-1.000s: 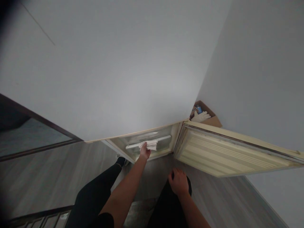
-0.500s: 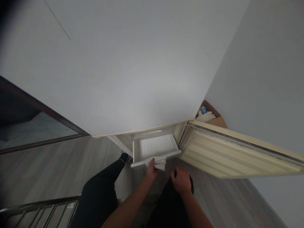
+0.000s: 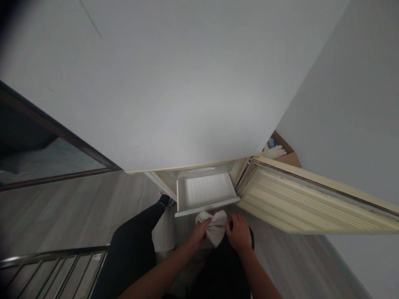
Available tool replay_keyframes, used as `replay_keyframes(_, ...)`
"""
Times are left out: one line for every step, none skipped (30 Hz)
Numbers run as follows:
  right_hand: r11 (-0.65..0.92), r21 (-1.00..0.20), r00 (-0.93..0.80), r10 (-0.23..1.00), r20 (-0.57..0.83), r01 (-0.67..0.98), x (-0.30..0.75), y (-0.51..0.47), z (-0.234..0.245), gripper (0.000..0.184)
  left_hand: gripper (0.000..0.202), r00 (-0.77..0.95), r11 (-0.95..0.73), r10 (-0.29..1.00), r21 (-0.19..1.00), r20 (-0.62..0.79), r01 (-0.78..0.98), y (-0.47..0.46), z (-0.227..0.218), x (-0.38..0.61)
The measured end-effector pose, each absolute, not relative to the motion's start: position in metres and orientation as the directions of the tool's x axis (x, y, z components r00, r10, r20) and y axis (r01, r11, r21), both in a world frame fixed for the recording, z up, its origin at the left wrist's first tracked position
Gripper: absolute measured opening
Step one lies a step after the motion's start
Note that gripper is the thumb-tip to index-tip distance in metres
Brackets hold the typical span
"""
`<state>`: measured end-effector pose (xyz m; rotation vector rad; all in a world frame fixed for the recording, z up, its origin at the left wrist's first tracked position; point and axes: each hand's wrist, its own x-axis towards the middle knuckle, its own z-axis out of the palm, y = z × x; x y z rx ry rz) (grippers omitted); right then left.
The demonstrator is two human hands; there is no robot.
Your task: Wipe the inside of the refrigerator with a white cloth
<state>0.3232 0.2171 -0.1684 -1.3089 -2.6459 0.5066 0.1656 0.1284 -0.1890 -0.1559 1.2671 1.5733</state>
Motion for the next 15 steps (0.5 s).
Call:
replay_keyframes(0.605, -0.382, -0.655, 0.756, 0.000, 0.699, 0.325, 0.216, -0.168, 0.032, 0.027, -0.420, 0.149, 0.671, 0.666, -0.611, -0.731, 0.122, -0.183, 0.167)
replay_keyframes(0.650, -0.406, -0.706, 0.708, 0.016, 0.643, 0.327, 0.214, -0.167, 0.039, 0.029, -0.407, 0.171, 0.709, 0.700, -0.576, -0.693, 0.116, -0.178, 0.166)
replay_keyframes(0.688, -0.427, -0.753, 0.658, 0.025, 0.587, 0.328, 0.212, -0.165, 0.046, 0.031, -0.390, 0.193, 0.741, 0.729, -0.547, -0.656, 0.111, -0.173, 0.165)
replay_keyframes(0.714, -0.442, -0.788, 0.615, 0.023, 0.544, 0.328, 0.211, -0.163, 0.049, 0.032, -0.369, 0.213, 0.769, 0.754, -0.522, -0.621, 0.107, -0.168, 0.163)
replay_keyframes(0.728, -0.448, -0.811, 0.585, 0.008, 0.520, 0.328, 0.210, -0.161, 0.048, 0.033, -0.352, 0.229, 0.791, 0.776, -0.501, -0.588, 0.104, -0.164, 0.159)
replay_keyframes(0.735, -0.447, -0.826, 0.563, -0.019, 0.511, 0.326, 0.208, -0.159, 0.044, 0.034, -0.339, 0.243, 0.807, 0.795, -0.484, -0.556, 0.103, -0.161, 0.155)
replay_keyframes(0.743, -0.442, -0.841, 0.538, -0.051, 0.502, 0.323, 0.207, -0.158, 0.039, 0.034, -0.335, 0.252, 0.817, 0.813, -0.470, -0.525, 0.102, -0.159, 0.150)
replay_keyframes(0.757, -0.443, -0.863, 0.498, -0.084, 0.480, 0.317, 0.206, -0.158, 0.035, 0.034, -0.337, 0.259, 0.823, 0.830, -0.458, -0.494, 0.101, -0.158, 0.145)
replay_keyframes(0.772, -0.452, -0.888, 0.446, -0.112, 0.446, 0.310, 0.204, -0.159, 0.031, 0.034, -0.346, 0.263, 0.825, 0.846, -0.446, -0.464, 0.101, -0.158, 0.139)
replay_keyframes(0.780, -0.467, -0.906, 0.404, -0.131, 0.415, 0.300, 0.201, -0.162, 0.028, 0.034, -0.360, 0.264, 0.825, 0.861, -0.435, -0.436, 0.101, -0.157, 0.134)
replay_keyframes(0.776, -0.490, -0.914, 0.381, -0.139, 0.398, 0.289, 0.199, -0.166, 0.026, 0.034, -0.378, 0.262, 0.823, 0.874, -0.423, -0.408, 0.100, -0.157, 0.128)
replay_keyframes(0.755, -0.523, -0.914, 0.382, -0.138, 0.395, 0.276, 0.196, -0.172, 0.025, 0.034, -0.399, 0.258, 0.820, 0.887, -0.411, -0.383, 0.098, -0.156, 0.122)
replay_keyframes(0.717, -0.568, -0.904, 0.408, -0.130, 0.406, 0.262, 0.192, -0.178, 0.024, 0.033, -0.425, 0.251, 0.813, 0.899, -0.397, -0.360, 0.095, -0.155, 0.115)
replay_keyframes(0.653, -0.625, -0.879, 0.461, -0.118, 0.426, 0.248, 0.189, -0.185, 0.025, 0.032, -0.456, 0.239, 0.804, 0.909, -0.382, -0.341, 0.092, -0.152, 0.108)
replay_keyframes(0.576, -0.686, -0.844, 0.526, -0.106, 0.445, 0.233, 0.187, -0.192, 0.027, 0.030, -0.492, 0.223, 0.791, 0.921, -0.363, -0.320, 0.087, -0.149, 0.099)
